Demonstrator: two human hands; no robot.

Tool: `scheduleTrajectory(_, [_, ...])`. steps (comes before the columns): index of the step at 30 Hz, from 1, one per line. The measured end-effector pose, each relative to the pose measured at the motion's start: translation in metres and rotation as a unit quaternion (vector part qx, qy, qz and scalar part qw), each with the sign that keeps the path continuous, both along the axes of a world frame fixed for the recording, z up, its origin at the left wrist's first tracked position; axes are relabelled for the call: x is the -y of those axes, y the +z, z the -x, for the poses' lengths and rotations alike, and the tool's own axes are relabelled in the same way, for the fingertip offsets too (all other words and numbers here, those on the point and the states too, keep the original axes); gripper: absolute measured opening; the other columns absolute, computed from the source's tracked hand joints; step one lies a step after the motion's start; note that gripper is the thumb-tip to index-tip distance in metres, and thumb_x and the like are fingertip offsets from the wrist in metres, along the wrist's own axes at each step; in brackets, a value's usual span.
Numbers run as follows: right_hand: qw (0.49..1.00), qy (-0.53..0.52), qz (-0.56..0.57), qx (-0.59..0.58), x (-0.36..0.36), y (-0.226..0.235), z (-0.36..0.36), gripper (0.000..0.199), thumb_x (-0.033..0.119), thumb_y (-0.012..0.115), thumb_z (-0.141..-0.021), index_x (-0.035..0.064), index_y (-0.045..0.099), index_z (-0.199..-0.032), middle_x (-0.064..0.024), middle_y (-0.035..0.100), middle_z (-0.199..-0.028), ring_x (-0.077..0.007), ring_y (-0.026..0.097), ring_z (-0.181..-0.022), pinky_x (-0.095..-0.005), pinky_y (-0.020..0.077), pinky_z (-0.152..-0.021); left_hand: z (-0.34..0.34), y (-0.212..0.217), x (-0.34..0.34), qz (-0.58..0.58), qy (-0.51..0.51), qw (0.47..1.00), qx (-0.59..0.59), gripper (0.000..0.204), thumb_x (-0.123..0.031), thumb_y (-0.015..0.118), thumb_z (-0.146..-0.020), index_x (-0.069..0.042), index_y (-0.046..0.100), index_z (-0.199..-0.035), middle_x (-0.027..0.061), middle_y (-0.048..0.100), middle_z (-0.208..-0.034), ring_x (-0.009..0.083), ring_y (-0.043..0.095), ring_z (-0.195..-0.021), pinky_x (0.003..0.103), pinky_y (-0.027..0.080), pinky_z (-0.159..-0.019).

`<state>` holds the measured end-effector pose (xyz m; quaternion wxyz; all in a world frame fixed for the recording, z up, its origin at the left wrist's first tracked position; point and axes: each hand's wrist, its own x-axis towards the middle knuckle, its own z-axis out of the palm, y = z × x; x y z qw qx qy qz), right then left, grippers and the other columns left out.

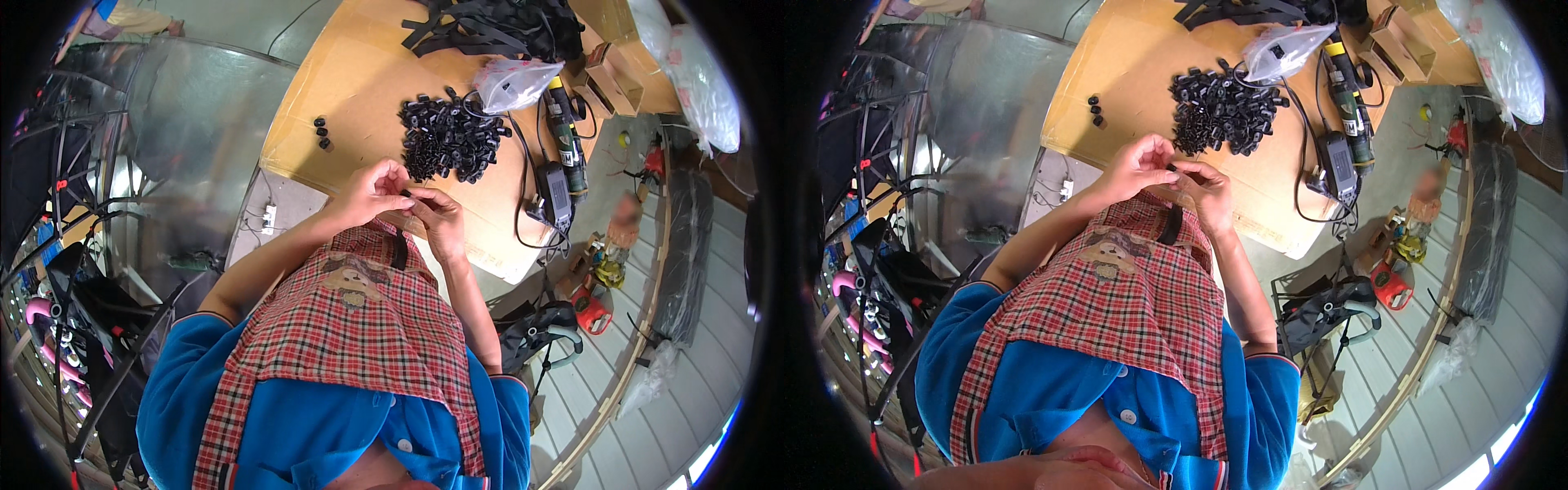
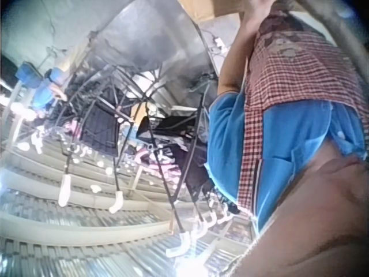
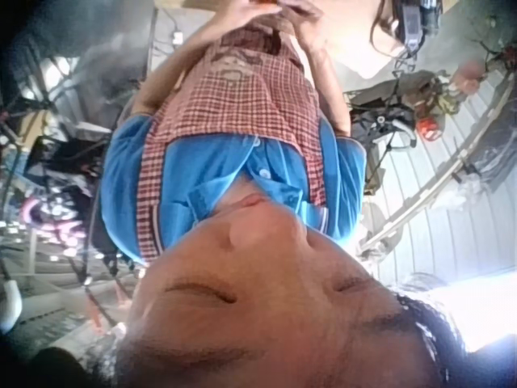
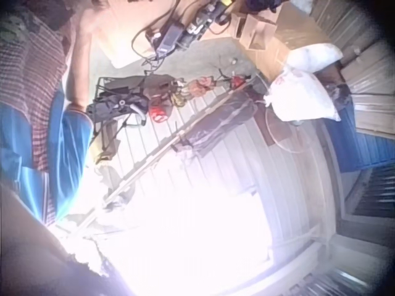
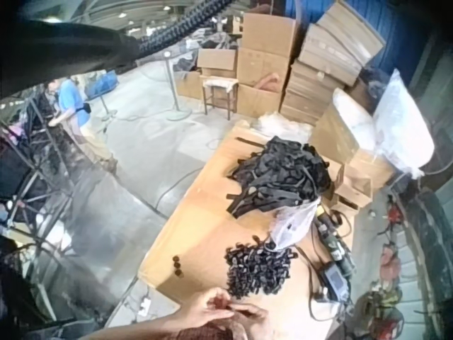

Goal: The person uses a corded electric screwdriver to attach black plastic caps to a stroller frame. They repeatedly pick caps from a pile on a table, insert them into the screwdriver, and drive them into the stroller. The person also briefly handles a yellow sack and sorts caps on the table.

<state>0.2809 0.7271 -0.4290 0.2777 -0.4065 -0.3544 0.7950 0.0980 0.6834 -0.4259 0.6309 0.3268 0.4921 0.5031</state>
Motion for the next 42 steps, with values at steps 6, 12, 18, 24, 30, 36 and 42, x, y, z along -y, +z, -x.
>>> scheduleTrajectory(6, [0.998, 0.048, 0.033, 0.008, -0.006, 0.004, 0.002, 0.02, 0.001, 0.066, -0.092, -0.0046, 0.069, -0.111, -0.0109, 0.072, -0.096, -0.0156, 0.069, -0.084, -0.0272, 0.0567, -0.077, 0.01, -0.01, 0.007, -0.003, -0.025, 0.988, -0.154, 0.014, -0.004, 0.072, -0.088, -0.001, 0.061, -0.097, 0.0028, 0.065, -0.093, 0.0076, 0.063, -0.082, 0.024, 0.052, -0.071])
scheduleTrajectory(12, [0.779, 0.02, -0.486, 0.395, -0.042, -0.004, -0.009, 0.012, 0.001, 0.069, -0.082, -0.0006, 0.067, -0.094, -0.0138, 0.065, -0.089, -0.0294, 0.066, -0.078, -0.0367, 0.0555, -0.072, 0.052, -0.017, -0.006, -0.193, 0.115, 0.746, -0.626, 0.014, -0.016, 0.079, -0.077, -0.01, 0.07, -0.087, 0.0042, 0.06, -0.085, 0.0266, 0.062, -0.077, 0.038, 0.051, -0.069])
scheduleTrajectory(18, [0.676, 0.07, -0.581, 0.447, -0.05, -0.016, -0.011, 0.015, 0.003, 0.067, -0.08, 0.0029, 0.067, -0.095, -0.0135, 0.061, -0.087, -0.0331, 0.064, -0.081, -0.0419, 0.0547, -0.07, -0.003, -0.02, -0.019, -0.229, 0.012, 0.775, -0.589, 0.016, -0.017, 0.074, -0.081, -0.01, 0.067, -0.093, 0.0054, 0.06, -0.092, 0.0261, 0.061, -0.083, 0.038, 0.048, -0.078])
scheduleTrajectory(24, [0.729, 0.018, -0.535, 0.426, -0.045, -0.012, -0.021, 0.014, 0.0, 0.067, -0.08, 0.0035, 0.069, -0.094, -0.0124, 0.062, -0.08, -0.029, 0.064, -0.068, -0.0377, 0.0543, -0.062, -0.015, -0.032, -0.029, -0.213, 0.057, 0.798, -0.561, 0.011, -0.011, 0.071, -0.084, -0.006, 0.062, -0.087, 0.0083, 0.059, -0.089, 0.0291, 0.06, -0.082, 0.041, 0.049, -0.075])
scheduleTrajectory(30, [0.837, -0.008, -0.405, 0.368, -0.023, -0.012, -0.026, 0.015, -0.003, 0.069, -0.08, 0.0006, 0.07, -0.095, -0.0118, 0.066, -0.082, -0.0215, 0.068, -0.067, -0.03, 0.0557, -0.065, -0.011, -0.033, -0.023, -0.194, 0.042, 0.798, -0.569, 0.009, -0.009, 0.07, -0.085, -0.006, 0.062, -0.088, 0.0098, 0.059, -0.088, 0.0304, 0.061, -0.082, 0.04, 0.05, -0.071])
scheduleTrajectory(36, [0.918, -0.038, -0.247, 0.307, -0.006, -0.017, -0.012, 0.014, 0.003, 0.072, -0.082, -0.0021, 0.069, -0.095, -0.0091, 0.071, -0.083, -0.0135, 0.07, -0.072, -0.0264, 0.0557, -0.068, -0.017, -0.018, -0.03, -0.21, 0.088, 0.816, -0.531, 0.011, -0.006, 0.069, -0.085, -0.005, 0.061, -0.093, 0.0104, 0.064, -0.088, 0.0306, 0.064, -0.082, 0.04, 0.052, -0.073])
scheduleTrajectory(42, [0.961, -0.085, -0.154, 0.212, -0.005, -0.022, -0.006, 0.014, 0.002, 0.071, -0.087, -0.0025, 0.068, -0.099, -0.0033, 0.07, -0.083, -0.0085, 0.066, -0.071, -0.0217, 0.053, -0.068, -0.024, -0.016, -0.022, -0.163, 0.067, 0.894, -0.413, 0.01, -0.003, 0.066, -0.089, -0.003, 0.059, -0.096, 0.0091, 0.068, -0.091, 0.0224, 0.068, -0.078, 0.033, 0.054, -0.07])
